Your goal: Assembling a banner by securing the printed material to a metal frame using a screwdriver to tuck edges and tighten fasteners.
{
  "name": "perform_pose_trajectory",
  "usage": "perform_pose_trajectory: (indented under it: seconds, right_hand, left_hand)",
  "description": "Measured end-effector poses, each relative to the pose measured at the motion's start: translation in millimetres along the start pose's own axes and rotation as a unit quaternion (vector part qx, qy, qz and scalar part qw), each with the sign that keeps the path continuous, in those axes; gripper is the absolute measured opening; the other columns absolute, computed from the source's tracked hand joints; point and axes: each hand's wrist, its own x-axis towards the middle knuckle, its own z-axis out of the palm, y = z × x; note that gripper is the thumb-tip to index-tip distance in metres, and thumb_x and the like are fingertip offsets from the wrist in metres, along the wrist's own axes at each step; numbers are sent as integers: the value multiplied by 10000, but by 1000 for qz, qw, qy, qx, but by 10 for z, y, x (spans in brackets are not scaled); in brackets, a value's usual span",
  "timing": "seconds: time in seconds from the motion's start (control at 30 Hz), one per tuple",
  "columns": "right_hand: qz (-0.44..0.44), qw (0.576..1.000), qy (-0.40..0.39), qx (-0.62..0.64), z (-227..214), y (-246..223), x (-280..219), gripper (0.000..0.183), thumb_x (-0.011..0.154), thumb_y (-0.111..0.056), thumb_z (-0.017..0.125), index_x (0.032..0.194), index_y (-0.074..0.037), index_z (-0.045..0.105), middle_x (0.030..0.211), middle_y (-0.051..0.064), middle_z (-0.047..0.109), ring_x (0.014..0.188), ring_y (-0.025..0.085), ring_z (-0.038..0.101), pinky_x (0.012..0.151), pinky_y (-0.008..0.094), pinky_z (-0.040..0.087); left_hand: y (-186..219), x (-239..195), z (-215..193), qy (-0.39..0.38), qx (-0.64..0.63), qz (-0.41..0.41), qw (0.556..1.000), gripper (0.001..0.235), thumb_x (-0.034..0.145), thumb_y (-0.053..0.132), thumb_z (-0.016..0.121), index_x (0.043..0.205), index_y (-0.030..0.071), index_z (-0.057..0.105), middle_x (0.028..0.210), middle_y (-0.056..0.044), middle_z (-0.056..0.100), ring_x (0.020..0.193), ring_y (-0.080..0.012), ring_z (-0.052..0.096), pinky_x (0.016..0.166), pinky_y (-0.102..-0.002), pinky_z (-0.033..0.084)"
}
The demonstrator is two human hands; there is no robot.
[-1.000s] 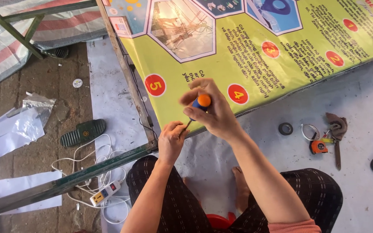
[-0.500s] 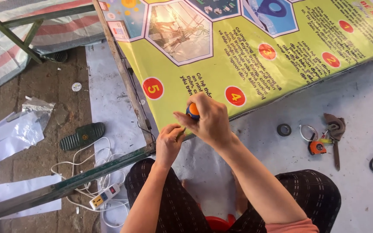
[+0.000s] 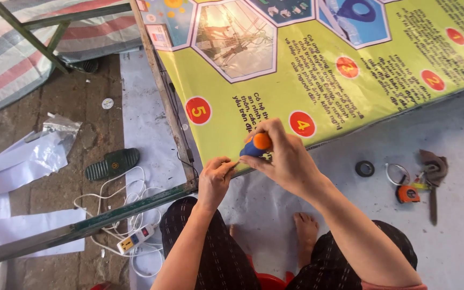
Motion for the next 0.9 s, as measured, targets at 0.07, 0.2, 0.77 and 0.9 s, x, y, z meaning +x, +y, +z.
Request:
perform_pose_trajectory:
  seconds: [0.07,0.2,0.77,0.9]
  right_hand:
    - [3,1000,-12,15,-8,25,25,480,885,-129,800,1218,-122,454,1097,191,669,956,440,732,731,467,652]
    - [-1,998,-61,13,-192,-162,88,435,942,-50,679,1304,-118,449,1119,216,659,977,464,720,702,499,659]
    - [-26,998,10,-56,-192,177,19,451,877,-270,812,1173,-55,549,992,176,709,867,371,748,637,446,640]
    - [-17,996,-69,59,-409,-84,46,466,886,33,713,1307,-75,544,1121,206,691,923,380,751,652,448,653]
  left_hand:
    - [12,20,12,0,2,1,1000,152,842,80,820,988,116,798,1028,-29,710,962,-280,714,771,-354,618]
    - [5,28,17,-10,2,-4,1000,142,852,95,813,990,123,794,1037,-29,715,968,-293,714,767,-378,619]
    - [90,51,-9,20,-8,1,1000,150,817,108,852,957,144,815,1000,-41,727,891,-290,721,733,-360,617]
    - [89,53,12,24,-2,6,1000,125,837,116,834,959,131,811,995,-48,725,903,-299,720,722,-357,621]
